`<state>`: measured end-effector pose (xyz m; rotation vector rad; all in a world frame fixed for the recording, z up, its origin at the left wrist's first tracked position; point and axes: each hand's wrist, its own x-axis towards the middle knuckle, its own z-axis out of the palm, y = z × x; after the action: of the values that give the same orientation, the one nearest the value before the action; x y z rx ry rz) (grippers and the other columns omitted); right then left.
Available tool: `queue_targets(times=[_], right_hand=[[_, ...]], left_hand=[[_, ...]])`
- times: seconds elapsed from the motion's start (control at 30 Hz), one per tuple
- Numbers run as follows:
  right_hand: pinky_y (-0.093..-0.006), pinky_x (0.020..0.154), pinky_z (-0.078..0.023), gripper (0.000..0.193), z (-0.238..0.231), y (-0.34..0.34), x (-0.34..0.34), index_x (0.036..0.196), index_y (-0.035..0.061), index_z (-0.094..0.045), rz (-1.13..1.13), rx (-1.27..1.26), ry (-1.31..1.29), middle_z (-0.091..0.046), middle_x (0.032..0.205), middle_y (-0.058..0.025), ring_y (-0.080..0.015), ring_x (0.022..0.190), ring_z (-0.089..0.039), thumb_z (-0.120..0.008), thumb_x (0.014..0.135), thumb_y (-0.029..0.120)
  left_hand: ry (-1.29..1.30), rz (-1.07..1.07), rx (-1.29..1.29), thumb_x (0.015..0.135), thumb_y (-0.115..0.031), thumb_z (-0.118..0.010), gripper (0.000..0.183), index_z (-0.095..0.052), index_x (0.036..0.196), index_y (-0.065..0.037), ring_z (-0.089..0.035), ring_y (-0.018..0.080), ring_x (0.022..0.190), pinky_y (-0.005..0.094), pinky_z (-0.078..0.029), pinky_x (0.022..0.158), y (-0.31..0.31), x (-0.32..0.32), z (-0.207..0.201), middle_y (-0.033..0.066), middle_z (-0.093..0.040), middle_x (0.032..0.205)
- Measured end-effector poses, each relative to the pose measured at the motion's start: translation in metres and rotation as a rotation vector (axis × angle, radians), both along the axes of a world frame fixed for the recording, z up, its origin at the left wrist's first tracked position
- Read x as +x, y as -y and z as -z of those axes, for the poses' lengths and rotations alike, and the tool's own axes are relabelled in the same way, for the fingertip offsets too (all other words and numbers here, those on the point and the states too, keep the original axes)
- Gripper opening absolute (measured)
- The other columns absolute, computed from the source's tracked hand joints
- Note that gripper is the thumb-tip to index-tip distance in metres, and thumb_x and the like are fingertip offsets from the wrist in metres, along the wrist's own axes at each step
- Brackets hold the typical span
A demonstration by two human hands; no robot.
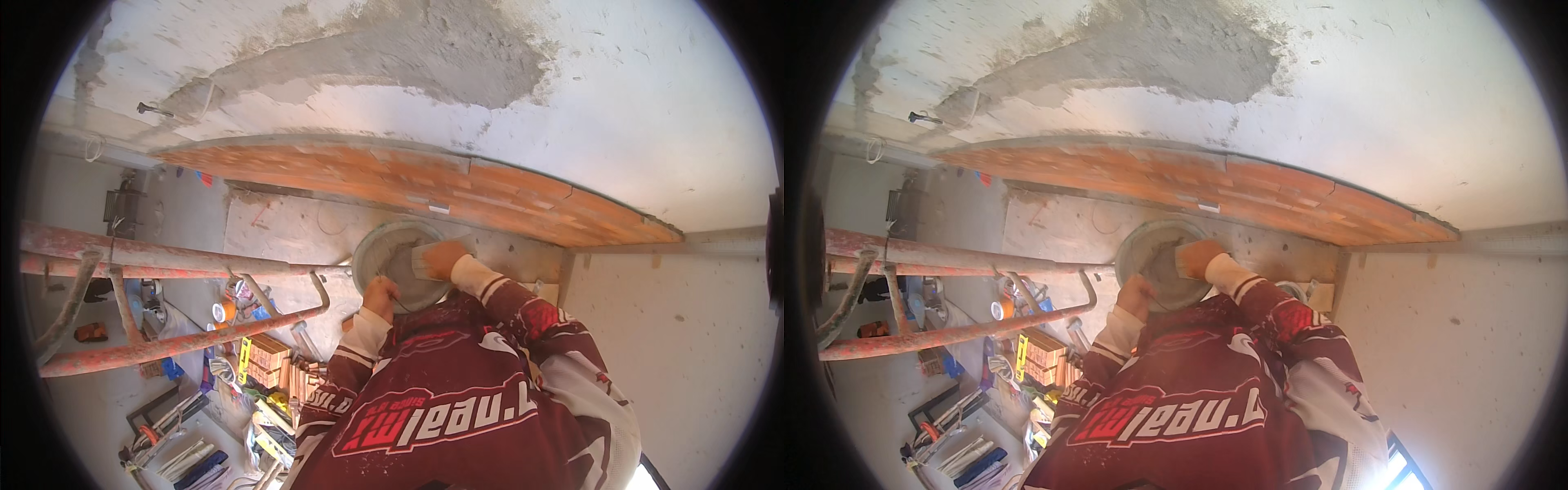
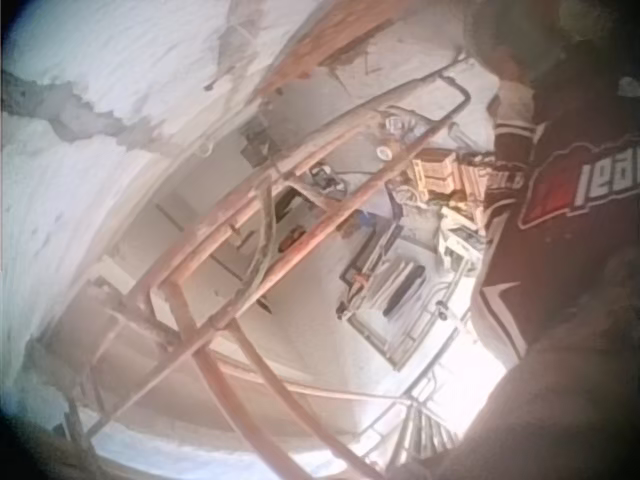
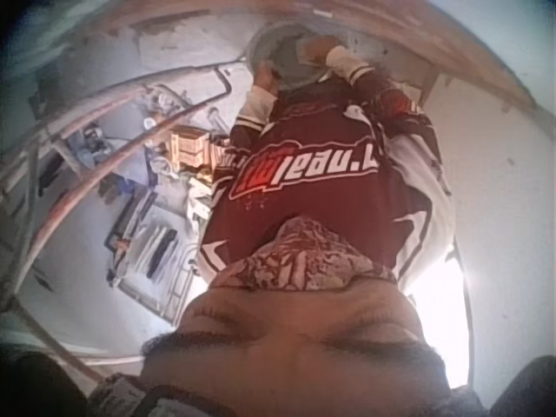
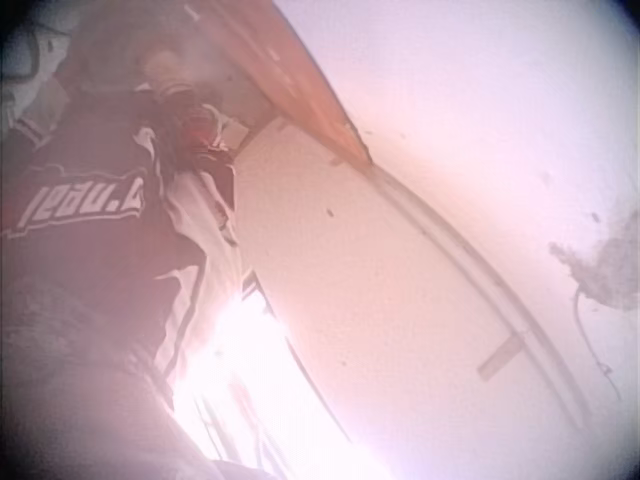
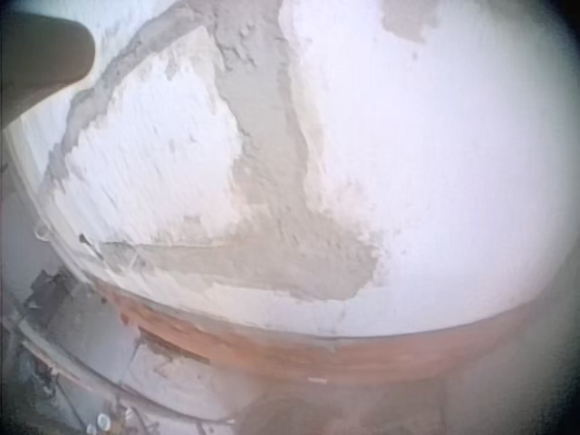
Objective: The person applies plaster to a ceiling using a trowel and a hawk, smoothing the surface along a wooden beam. The person then uses a utility knife to cut a piece of material on the ceiling.
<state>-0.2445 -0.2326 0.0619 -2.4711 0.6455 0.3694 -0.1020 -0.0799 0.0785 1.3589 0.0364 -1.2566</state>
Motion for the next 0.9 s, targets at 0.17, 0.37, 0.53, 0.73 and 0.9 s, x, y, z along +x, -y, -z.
queue_targets(times=[0.17,0.37,0.53,0.73,0.9], right_hand=[[-0.0421,0.071,-0.047,0.037,0.011,0.001,-0.037,0.099,0.0148,-0.063,0.159,0.033,0.212,-0.063,0.092,-0.0113,-0.0322,0.081,-0.059,-0.053,0.073,0.039],[-0.0418,0.069,-0.047,0.039,0.008,-0.003,-0.068,0.102,0.0137,-0.062,0.246,0.012,0.329,-0.063,0.089,-0.0145,-0.0332,0.077,-0.059,-0.053,0.074,0.040],[-0.0416,0.066,-0.047,0.038,-0.010,-0.007,-0.082,0.103,0.0148,-0.062,0.276,-0.032,0.273,-0.063,0.082,-0.0158,-0.0331,0.074,-0.060,-0.055,0.074,0.039],[-0.0421,0.065,-0.047,0.038,-0.004,-0.008,-0.091,0.105,0.0167,-0.061,0.293,-0.043,0.299,-0.063,0.081,-0.0144,-0.0324,0.074,-0.060,-0.055,0.074,0.039],[-0.0416,0.062,-0.047,0.037,-0.009,-0.006,-0.099,0.099,0.0138,-0.063,0.337,-0.053,0.397,-0.062,0.078,-0.0147,-0.0325,0.071,-0.059,-0.058,0.071,0.036]], left_hand=[[-0.020,0.008,-0.009,0.069,0.002,-0.048,0.010,-0.042,0.068,-0.006,-0.041,0.0159,0.057,0.0290,-0.036,0.055,0.004,0.000,-0.005,0.0047,-0.042,0.063],[-0.059,0.024,-0.051,0.070,0.002,-0.049,0.011,-0.042,0.068,-0.006,-0.041,0.0162,0.056,0.0294,-0.036,0.055,0.005,0.002,-0.004,0.0048,-0.042,0.063],[-0.044,0.073,-0.035,0.071,0.002,-0.049,0.011,-0.041,0.069,-0.006,-0.041,0.0156,0.056,0.0295,-0.036,0.055,0.011,0.003,-0.001,0.0041,-0.041,0.064],[-0.073,0.070,-0.011,0.071,0.001,-0.049,0.011,-0.041,0.069,-0.007,-0.041,0.0148,0.056,0.0291,-0.036,0.054,0.018,0.002,-0.004,0.0031,-0.041,0.064],[-0.033,0.107,-0.020,0.071,0.001,-0.048,0.011,-0.041,0.069,-0.007,-0.041,0.0150,0.056,0.0291,-0.036,0.054,0.020,0.002,-0.003,0.0033,-0.041,0.065]])
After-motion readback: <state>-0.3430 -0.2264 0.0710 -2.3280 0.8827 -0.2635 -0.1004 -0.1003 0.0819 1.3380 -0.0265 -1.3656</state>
